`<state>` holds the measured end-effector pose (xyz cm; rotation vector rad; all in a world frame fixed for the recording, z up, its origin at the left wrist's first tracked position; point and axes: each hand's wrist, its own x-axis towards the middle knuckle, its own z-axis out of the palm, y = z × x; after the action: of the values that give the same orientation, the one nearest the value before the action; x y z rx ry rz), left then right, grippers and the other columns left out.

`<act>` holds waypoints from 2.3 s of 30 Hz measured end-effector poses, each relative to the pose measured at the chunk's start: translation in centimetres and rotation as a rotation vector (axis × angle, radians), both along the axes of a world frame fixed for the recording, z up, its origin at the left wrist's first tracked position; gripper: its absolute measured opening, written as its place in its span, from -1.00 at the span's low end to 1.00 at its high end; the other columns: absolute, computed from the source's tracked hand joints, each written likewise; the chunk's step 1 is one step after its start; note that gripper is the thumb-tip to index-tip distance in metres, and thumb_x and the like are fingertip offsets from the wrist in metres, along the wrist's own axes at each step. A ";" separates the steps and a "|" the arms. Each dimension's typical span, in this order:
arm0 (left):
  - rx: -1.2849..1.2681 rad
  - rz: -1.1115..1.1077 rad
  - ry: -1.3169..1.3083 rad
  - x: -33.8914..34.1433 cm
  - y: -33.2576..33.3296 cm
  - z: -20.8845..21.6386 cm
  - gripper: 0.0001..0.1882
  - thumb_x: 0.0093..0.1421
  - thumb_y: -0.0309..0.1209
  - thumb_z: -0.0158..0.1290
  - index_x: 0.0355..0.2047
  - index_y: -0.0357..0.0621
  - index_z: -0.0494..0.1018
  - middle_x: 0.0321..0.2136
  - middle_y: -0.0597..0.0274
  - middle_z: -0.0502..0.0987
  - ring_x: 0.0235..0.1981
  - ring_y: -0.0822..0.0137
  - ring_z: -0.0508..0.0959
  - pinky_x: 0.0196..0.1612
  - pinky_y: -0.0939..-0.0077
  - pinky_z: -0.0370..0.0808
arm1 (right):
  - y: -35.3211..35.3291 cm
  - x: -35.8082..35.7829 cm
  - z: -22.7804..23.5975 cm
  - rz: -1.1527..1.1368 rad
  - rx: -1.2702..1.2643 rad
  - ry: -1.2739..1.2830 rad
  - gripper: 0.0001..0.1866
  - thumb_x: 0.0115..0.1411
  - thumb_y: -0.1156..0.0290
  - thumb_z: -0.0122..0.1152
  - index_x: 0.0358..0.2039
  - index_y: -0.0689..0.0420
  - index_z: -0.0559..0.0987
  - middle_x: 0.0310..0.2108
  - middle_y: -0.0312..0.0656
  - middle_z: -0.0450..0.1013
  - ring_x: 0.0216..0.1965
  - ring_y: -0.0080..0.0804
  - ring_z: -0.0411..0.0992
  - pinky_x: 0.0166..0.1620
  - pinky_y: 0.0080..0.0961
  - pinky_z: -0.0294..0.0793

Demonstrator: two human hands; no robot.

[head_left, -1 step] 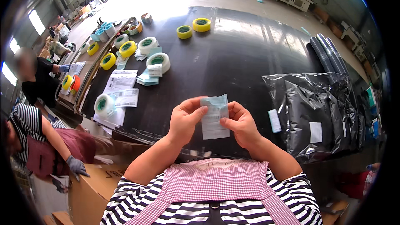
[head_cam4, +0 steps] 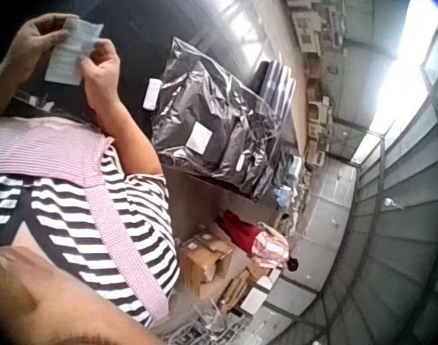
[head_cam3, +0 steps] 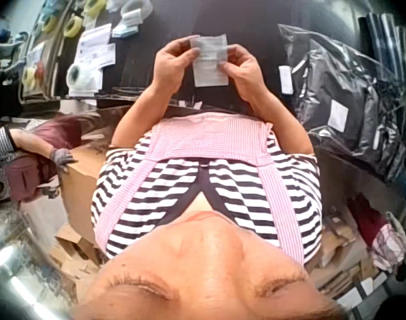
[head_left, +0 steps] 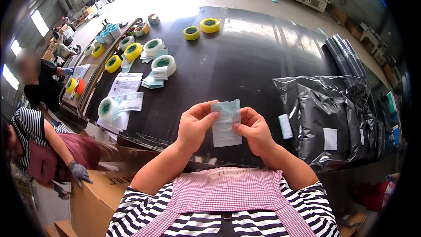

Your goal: The person attaches adhesive labels to products, uses a pen to mark a document, places the items into black bags, and subsequently inserts the bags into larger clear plastic sleeves.

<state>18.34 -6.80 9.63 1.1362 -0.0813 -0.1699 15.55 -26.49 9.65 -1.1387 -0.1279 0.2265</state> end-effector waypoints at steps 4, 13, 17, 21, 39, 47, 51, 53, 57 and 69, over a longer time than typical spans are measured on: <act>0.069 -0.016 -0.059 -3.9 -8.1 0.4 -0.82 0.28 -0.55 0.17 -0.12 -0.29 0.54 -0.22 0.21 0.63 -0.23 0.45 0.60 -0.10 0.52 0.57 | -8.3 -4.2 0.7 -0.094 -0.173 -0.057 -0.85 0.24 0.61 0.18 -0.17 0.23 0.52 -0.30 -0.28 0.56 -0.26 -0.62 0.50 -0.15 -0.63 0.49; 0.363 -0.105 -0.691 -8.2 -20.7 3.3 -0.81 0.09 -0.69 0.20 -0.37 -0.09 0.56 -0.05 0.21 0.49 -0.13 0.41 0.48 -0.08 0.53 0.45 | -22.9 -9.8 3.4 -0.626 -0.895 -0.869 -0.77 -0.02 0.73 0.24 -0.43 0.07 0.53 -0.17 -0.15 0.59 -0.05 -0.13 0.52 0.06 -0.31 0.42; 0.407 -0.169 -0.804 -9.2 -23.3 3.1 -0.72 -0.03 -0.75 0.18 -0.41 -0.01 0.59 0.01 0.21 0.38 -0.07 0.33 0.41 -0.05 0.44 0.42 | -25.7 -11.4 4.0 -0.778 -0.891 -1.003 -0.77 -0.04 0.69 0.28 -0.42 0.05 0.53 0.12 0.07 0.40 0.14 0.02 0.37 0.15 -0.16 0.34; 0.291 -0.306 -0.763 -8.7 -24.8 2.9 -0.69 -0.01 -0.81 0.10 -0.37 -0.09 0.60 -0.18 0.22 0.43 -0.18 0.35 0.48 -0.08 0.47 0.47 | -27.0 -12.7 4.2 -0.809 -0.923 -1.015 -0.73 -0.05 0.69 0.30 -0.38 0.03 0.53 0.13 0.13 0.37 0.14 0.03 0.36 0.15 -0.17 0.34; -0.314 -0.737 -0.021 -8.0 -29.2 2.3 -0.54 0.18 -0.65 0.23 -0.11 -0.08 0.17 -0.15 0.18 0.49 -0.01 0.35 0.54 0.04 0.42 0.52 | -28.9 -15.2 4.3 -0.922 -1.142 -0.906 -0.71 -0.07 0.70 0.30 -0.37 0.00 0.56 0.16 0.13 0.39 0.11 -0.04 0.37 -0.01 -0.22 0.37; -0.245 -0.737 -0.080 -8.5 -28.8 2.1 -0.53 0.16 -0.68 0.23 -0.11 -0.10 0.18 -0.23 0.29 0.46 -0.05 0.39 0.55 0.04 0.45 0.54 | -27.8 -16.3 4.4 -0.939 -1.170 -0.842 -0.74 -0.06 0.69 0.31 -0.38 0.03 0.56 0.16 0.12 0.39 0.10 -0.04 0.38 0.01 -0.21 0.38; -0.248 -0.683 -0.101 -8.6 -27.3 2.5 -0.55 0.18 -0.68 0.21 -0.09 -0.11 0.18 -0.23 0.28 0.46 -0.08 0.41 0.56 0.03 0.46 0.54 | -27.0 -15.3 4.3 -0.915 -1.160 -0.873 -0.74 -0.05 0.69 0.30 -0.39 0.03 0.55 0.16 0.11 0.40 0.10 -0.05 0.38 0.00 -0.21 0.40; -0.240 -0.633 -0.074 -8.7 -26.3 2.6 -0.53 0.16 -0.66 0.24 -0.09 -0.09 0.19 -0.23 0.27 0.47 -0.15 0.45 0.55 -0.06 0.52 0.54 | -26.4 -14.5 4.2 -0.890 -1.136 -0.879 -0.74 -0.06 0.69 0.30 -0.39 0.03 0.55 0.16 0.10 0.40 0.10 -0.05 0.38 -0.01 -0.21 0.40; -0.183 -0.507 -0.050 -8.9 -24.1 2.1 -0.52 0.15 -0.64 0.25 -0.08 -0.09 0.20 -0.24 0.25 0.48 -0.21 0.48 0.54 -0.13 0.56 0.55 | -25.1 -12.7 4.0 -0.799 -1.069 -0.925 -0.73 0.01 0.70 0.27 -0.34 0.01 0.53 0.17 0.16 0.40 0.15 -0.05 0.37 0.03 -0.20 0.38; 0.006 -0.161 -0.012 -8.9 -20.3 3.2 -0.59 0.17 -0.60 0.25 -0.12 -0.12 0.24 -0.31 0.35 0.42 -0.28 0.57 0.49 -0.20 0.64 0.48 | -22.4 -5.3 2.6 -0.569 -0.830 -1.010 -0.83 0.02 0.62 0.35 -0.44 0.05 0.58 0.14 0.12 0.42 0.11 -0.01 0.41 0.03 -0.25 0.41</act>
<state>9.48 -27.08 12.84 1.1372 -0.1829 -0.3063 10.27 -48.89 12.20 -1.9732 -0.6275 -0.9071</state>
